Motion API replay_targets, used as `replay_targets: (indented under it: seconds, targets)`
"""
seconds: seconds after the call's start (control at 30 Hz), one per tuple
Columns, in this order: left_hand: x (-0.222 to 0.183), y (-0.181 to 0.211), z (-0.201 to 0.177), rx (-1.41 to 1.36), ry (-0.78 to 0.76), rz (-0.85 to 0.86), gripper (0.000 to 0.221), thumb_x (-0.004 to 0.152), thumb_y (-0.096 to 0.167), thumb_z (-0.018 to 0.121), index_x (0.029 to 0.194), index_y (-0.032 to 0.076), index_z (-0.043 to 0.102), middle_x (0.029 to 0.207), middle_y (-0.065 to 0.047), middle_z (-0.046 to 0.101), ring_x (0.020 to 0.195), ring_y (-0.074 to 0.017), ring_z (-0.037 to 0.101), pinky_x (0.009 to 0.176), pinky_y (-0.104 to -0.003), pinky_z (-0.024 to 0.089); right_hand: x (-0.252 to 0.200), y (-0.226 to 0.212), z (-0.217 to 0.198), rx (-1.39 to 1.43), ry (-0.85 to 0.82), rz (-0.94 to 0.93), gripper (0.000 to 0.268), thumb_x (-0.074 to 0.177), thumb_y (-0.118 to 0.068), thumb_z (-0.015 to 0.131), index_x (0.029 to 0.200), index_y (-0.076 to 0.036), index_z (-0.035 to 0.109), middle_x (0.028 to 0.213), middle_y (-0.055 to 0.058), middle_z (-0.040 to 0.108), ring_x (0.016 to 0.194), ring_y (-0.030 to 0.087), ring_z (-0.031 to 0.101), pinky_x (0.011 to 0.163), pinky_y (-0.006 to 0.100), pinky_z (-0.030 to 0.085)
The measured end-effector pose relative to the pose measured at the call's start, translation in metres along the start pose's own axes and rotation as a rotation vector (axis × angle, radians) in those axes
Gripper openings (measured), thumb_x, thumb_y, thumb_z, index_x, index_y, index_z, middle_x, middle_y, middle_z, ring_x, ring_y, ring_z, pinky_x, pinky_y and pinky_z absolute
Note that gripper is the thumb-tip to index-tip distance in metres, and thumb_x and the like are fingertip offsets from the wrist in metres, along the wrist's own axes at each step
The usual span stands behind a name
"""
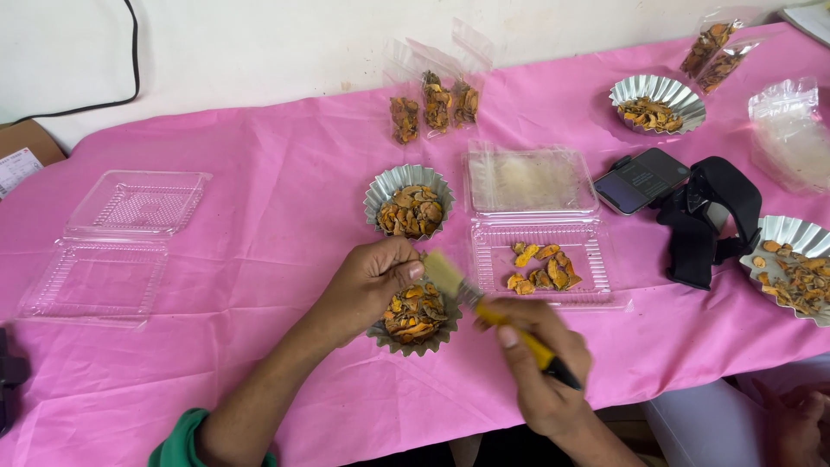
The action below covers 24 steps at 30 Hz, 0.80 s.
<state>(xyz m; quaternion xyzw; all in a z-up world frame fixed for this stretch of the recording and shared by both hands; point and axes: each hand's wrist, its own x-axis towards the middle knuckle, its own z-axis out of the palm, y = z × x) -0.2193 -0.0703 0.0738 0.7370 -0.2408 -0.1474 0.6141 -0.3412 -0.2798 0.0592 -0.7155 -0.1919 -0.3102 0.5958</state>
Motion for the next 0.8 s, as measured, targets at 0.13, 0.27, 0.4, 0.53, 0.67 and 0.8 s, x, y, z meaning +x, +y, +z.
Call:
replay_targets:
  seconds: [0.13,0.27,0.4,0.53,0.67,0.8]
  targets:
    - [-0.002,0.006,0.000,0.075,0.062,0.036,0.026,0.103,0.017,0.063,0.078,0.012,0.057,0.069,0.004,0.052,0.062,-0.0069,0.045,0.055,-0.024,0.036,-0.006,-0.002,-0.001,-0.080,-0.038,0.001,0.028,0.102,-0.021,0.052,0.111,-0.001,0.070,0.088,0.011,0.079,0.074,0.020,0.080,0.065,0.025,0.066]
    - [-0.007,0.008,0.004,0.098,0.057,-0.022,0.027,0.104,0.013,0.061,0.079,0.012,0.053,0.070,0.005,0.044,0.062,-0.0076,0.037,0.056,-0.025,0.032,-0.007,0.002,0.004,-0.109,0.095,-0.046,0.024,0.101,-0.016,0.051,0.109,0.001,0.065,0.092,0.016,0.076,0.075,0.021,0.078,0.069,0.027,0.065]
    - [-0.006,0.005,0.002,0.113,0.084,0.006,0.029,0.104,0.021,0.061,0.078,0.012,0.053,0.070,0.005,0.044,0.064,-0.0069,0.038,0.057,-0.024,0.032,-0.012,-0.002,0.001,-0.049,0.007,-0.010,0.027,0.100,-0.017,0.052,0.100,0.004,0.070,0.084,0.014,0.077,0.066,0.020,0.078,0.059,0.023,0.065]
    - [-0.007,0.006,0.004,0.136,0.095,-0.023,0.024,0.104,0.015,0.062,0.080,0.011,0.057,0.071,0.005,0.050,0.065,-0.0071,0.043,0.058,-0.024,0.037,-0.003,-0.011,0.004,-0.137,0.189,-0.022,0.024,0.100,-0.013,0.054,0.114,0.003,0.065,0.094,0.018,0.077,0.079,0.023,0.079,0.074,0.028,0.066]
    - [-0.007,0.009,0.003,0.024,0.059,-0.024,0.028,0.104,0.019,0.061,0.078,0.012,0.055,0.067,0.006,0.042,0.059,-0.0052,0.035,0.053,-0.024,0.029,-0.002,0.005,-0.006,-0.053,0.040,-0.032,0.024,0.096,-0.011,0.049,0.103,0.002,0.068,0.081,0.014,0.076,0.069,0.019,0.077,0.063,0.024,0.063]
    - [-0.009,0.011,0.008,-0.134,0.032,-0.093,0.022,0.101,0.016,0.063,0.081,0.012,0.057,0.074,0.005,0.047,0.069,-0.0061,0.043,0.062,-0.023,0.037,0.019,-0.008,-0.005,-0.317,0.094,-0.082,0.022,0.103,-0.007,0.053,0.112,-0.002,0.073,0.108,0.006,0.074,0.099,0.021,0.053,0.097,0.032,0.043]
